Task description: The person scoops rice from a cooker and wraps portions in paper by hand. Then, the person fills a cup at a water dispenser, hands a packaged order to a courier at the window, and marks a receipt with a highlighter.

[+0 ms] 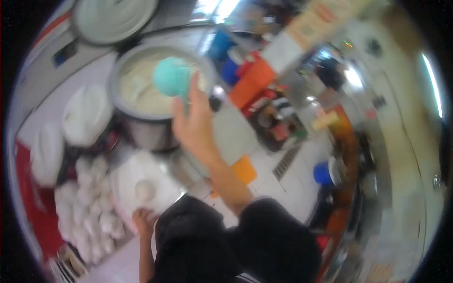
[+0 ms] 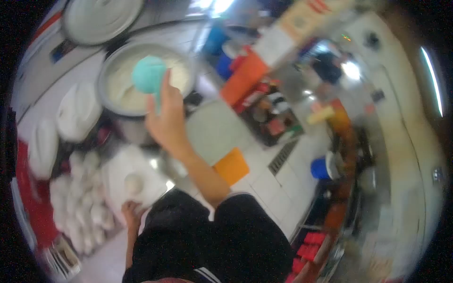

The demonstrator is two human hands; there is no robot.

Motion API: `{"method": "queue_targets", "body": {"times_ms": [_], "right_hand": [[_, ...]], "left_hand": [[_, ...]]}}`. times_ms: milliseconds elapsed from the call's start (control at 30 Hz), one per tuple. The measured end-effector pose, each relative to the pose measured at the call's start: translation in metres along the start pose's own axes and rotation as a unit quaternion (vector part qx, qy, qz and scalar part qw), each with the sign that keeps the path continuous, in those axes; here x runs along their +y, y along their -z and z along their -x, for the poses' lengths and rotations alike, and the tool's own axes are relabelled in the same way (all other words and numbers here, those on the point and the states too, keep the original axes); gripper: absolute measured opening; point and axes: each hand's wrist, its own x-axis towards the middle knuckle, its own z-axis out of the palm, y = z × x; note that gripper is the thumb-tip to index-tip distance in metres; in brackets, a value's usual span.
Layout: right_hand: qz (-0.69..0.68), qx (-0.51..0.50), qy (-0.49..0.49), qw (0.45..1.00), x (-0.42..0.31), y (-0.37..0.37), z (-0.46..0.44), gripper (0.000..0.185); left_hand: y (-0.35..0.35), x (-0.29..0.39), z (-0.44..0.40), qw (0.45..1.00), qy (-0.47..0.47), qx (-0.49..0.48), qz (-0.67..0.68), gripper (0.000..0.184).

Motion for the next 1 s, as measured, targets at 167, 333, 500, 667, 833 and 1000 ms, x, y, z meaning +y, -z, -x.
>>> {"method": "queue_targets", "body": {"times_ms": [167, 333, 500, 667, 833, 1000], "right_hand": [[-0.121, 0.027, 0.235, 0.964, -0.032, -0.003, 0.07, 0.028], [-0.147, -0.418, 0.206, 0.872, 0.045, -0.056, 0.249, 0.024], [-0.108, -0.428, 0.131, 0.888, 0.104, -0.069, 0.304, 0.016], [-0.096, -0.467, 0.103, 0.873, 0.126, -0.093, 0.316, 0.015], [-0.122, -0.465, 0.139, 0.866, 0.117, -0.084, 0.291, 0.014], [-0.141, -0.455, 0.157, 0.865, 0.115, -0.076, 0.278, 0.014]], "left_hand": [[0.006, 0.009, -0.012, 0.999, -0.027, -0.006, 0.018, 0.018], [0.014, 0.02, -0.022, 0.995, 0.01, 0.001, 0.095, 0.007], [0.023, 0.028, -0.035, 0.997, 0.024, 0.013, 0.071, 0.004], [0.031, 0.054, -0.048, 0.999, -0.032, 0.011, 0.033, 0.01], [0.036, 0.072, -0.047, 0.998, -0.003, -0.017, -0.054, 0.015], [0.044, 0.079, -0.039, 0.994, 0.044, -0.002, -0.096, 0.016]]}}
